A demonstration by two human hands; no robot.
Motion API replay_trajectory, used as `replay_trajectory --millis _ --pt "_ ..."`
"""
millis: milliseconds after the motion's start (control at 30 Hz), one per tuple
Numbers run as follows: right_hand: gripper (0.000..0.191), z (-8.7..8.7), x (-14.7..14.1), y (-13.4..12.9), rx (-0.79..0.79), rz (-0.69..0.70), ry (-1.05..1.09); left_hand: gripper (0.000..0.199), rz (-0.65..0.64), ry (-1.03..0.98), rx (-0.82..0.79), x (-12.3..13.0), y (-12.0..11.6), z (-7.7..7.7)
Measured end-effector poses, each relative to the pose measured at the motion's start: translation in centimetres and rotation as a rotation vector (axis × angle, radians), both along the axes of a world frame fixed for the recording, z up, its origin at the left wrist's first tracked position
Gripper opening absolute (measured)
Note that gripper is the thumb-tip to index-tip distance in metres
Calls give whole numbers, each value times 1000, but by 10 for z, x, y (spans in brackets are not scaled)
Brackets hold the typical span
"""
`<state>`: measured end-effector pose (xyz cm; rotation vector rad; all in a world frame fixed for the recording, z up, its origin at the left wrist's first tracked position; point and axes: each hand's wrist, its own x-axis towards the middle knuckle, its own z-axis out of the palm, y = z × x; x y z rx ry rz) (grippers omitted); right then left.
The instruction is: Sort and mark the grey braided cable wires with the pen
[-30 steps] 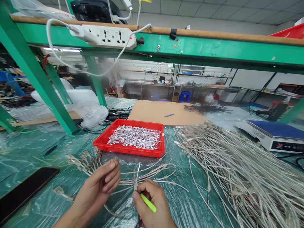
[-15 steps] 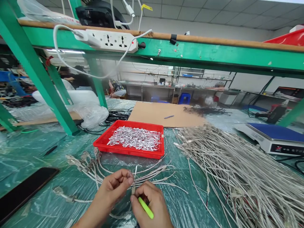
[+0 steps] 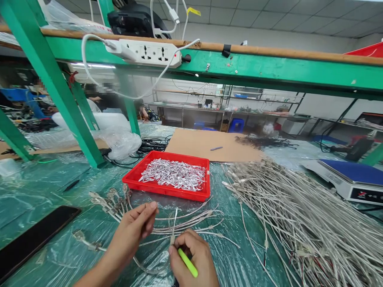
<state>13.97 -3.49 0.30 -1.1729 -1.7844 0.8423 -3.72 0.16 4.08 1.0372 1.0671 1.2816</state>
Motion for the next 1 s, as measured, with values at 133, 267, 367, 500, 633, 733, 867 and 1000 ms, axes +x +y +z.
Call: replay_trajectory --millis 133,267,367,500,633,733,867,1000 --pt "17 1 -1 1 -7 -48 50 33 -293 161 11 14 -11 -3" --pt "22 5 0 2 13 -82 76 33 -371 166 17 22 -15 -1" --pt "21 11 5 3 11 -56 80 34 -355 159 12 20 -13 -2" --pt "24 15 13 4 -70 -116 249 38 -365 204 -17 19 -13 -8" --pt "34 17 17 4 -203 -116 364 42 -424 193 -41 22 -17 -9" --pt "30 18 14 3 -184 -103 376 41 -444 187 -54 25 -21 -5" --pt "25 20 12 3 -202 -93 405 39 -456 160 -62 27 -23 -4" --pt "28 20 14 4 -231 -76 418 34 -411 106 -31 27 -20 -11"
